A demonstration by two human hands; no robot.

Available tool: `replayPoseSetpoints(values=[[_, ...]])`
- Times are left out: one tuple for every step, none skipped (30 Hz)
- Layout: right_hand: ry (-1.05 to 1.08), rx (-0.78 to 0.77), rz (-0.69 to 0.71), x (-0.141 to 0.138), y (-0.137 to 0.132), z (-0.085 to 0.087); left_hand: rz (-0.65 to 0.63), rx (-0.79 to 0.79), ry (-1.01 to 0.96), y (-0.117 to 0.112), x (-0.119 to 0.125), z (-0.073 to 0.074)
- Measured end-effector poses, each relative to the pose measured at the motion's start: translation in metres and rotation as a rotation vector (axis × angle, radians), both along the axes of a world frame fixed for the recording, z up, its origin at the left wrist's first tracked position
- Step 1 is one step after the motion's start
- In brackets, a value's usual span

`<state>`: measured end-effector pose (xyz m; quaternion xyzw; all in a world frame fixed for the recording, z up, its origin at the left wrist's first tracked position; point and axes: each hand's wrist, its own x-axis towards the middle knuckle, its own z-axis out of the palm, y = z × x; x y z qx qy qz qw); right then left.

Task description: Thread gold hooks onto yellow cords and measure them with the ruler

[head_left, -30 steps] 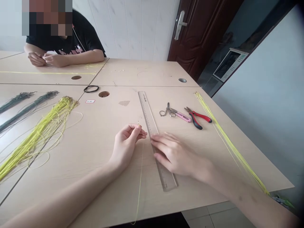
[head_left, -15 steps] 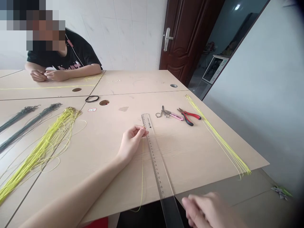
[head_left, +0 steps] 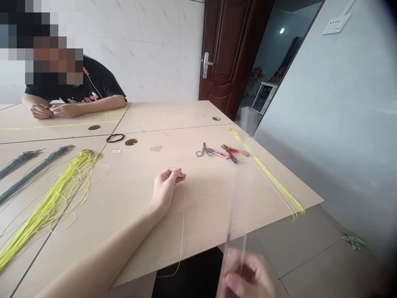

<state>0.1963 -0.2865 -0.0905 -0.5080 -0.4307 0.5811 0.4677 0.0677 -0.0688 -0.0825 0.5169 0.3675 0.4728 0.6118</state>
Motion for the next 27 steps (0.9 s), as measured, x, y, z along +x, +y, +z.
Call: replayPoseSetpoints(values=[[0.015, 0.062, -0.033, 0.006, 0.007, 0.007, -0.017, -0.006, 0.002, -0.002, 0.0, 0.0], [0.026, 0.129, -0.056, 0.012, 0.017, 0.015, -0.035, -0.013, 0.005, -0.005, 0.0, 0.001], [0.037, 0.197, -0.073, 0.019, 0.03, 0.023, -0.054, -0.022, 0.009, -0.008, 0.0, 0.001], [0.054, 0.251, -0.085, 0.024, 0.044, 0.03, -0.074, -0.03, 0.013, -0.011, 0.0, 0.002], [0.075, 0.307, -0.117, 0.029, 0.059, 0.036, -0.094, -0.038, 0.02, -0.013, 0.0, 0.003], [0.096, 0.353, -0.126, 0.032, 0.075, 0.042, -0.112, -0.046, 0.028, -0.016, -0.001, 0.004], [0.11, 0.392, -0.118, 0.033, 0.091, 0.045, -0.127, -0.054, 0.039, -0.017, -0.002, 0.004], [0.123, 0.424, -0.1, 0.034, 0.106, 0.047, -0.137, -0.062, 0.053, -0.019, -0.002, 0.005], [0.134, 0.447, -0.076, 0.034, 0.12, 0.047, -0.145, -0.071, 0.071, -0.019, -0.003, 0.006], [0.143, 0.464, -0.051, 0.034, 0.132, 0.045, -0.151, -0.081, 0.09, -0.019, -0.004, 0.007], [0.15, 0.477, -0.025, 0.033, 0.143, 0.043, -0.156, -0.09, 0.11, -0.019, -0.004, 0.008], [0.154, 0.486, 0.0, 0.034, 0.151, 0.04, -0.161, -0.099, 0.129, -0.018, -0.004, 0.009], [0.156, 0.496, 0.023, 0.035, 0.157, 0.036, -0.167, -0.109, 0.147, -0.018, -0.003, 0.01], [0.154, 0.504, 0.047, 0.037, 0.16, 0.033, -0.173, -0.12, 0.163, -0.017, -0.002, 0.011], [0.15, 0.511, 0.071, 0.039, 0.162, 0.03, -0.179, -0.131, 0.178, -0.017, -0.001, 0.012], [0.143, 0.516, 0.095, 0.043, 0.163, 0.027, -0.188, -0.143, 0.191, -0.017, -0.001, 0.013], [0.136, 0.52, 0.114, 0.046, 0.163, 0.026, -0.198, -0.156, 0.203, -0.017, 0.0, 0.014], [0.129, 0.521, 0.129, 0.049, 0.162, 0.025, -0.209, -0.171, 0.214, -0.017, 0.001, 0.015], [0.122, 0.52, 0.139, 0.052, 0.162, 0.025, -0.223, -0.186, 0.221, -0.017, 0.001, 0.016], [0.117, 0.518, 0.145, 0.055, 0.161, 0.026, -0.24, -0.2, 0.224, -0.017, 0.0, 0.017], [0.116, 0.516, 0.147, 0.056, 0.161, 0.026, -0.26, -0.209, 0.223, -0.017, -0.001, 0.017], [0.115, 0.505, 0.156, 0.057, 0.16, 0.026, -0.283, -0.215, 0.216, -0.017, -0.002, 0.017], [0.114, 0.486, 0.173, 0.058, 0.16, 0.026, -0.306, -0.216, 0.201, -0.017, -0.003, 0.016], [0.114, 0.461, 0.196, 0.057, 0.16, 0.025, -0.327, -0.216, 0.179, -0.017, -0.004, 0.015], [0.117, 0.43, 0.22, 0.057, 0.16, 0.025, -0.342, -0.215, 0.152, -0.017, -0.005, 0.015], [0.122, 0.397, 0.241, 0.056, 0.159, 0.024, -0.352, -0.22, 0.126, -0.017, -0.006, 0.014], [0.132, 0.368, 0.26, 0.055, 0.159, 0.023, -0.36, -0.232, 0.101, -0.018, -0.006, 0.014]])
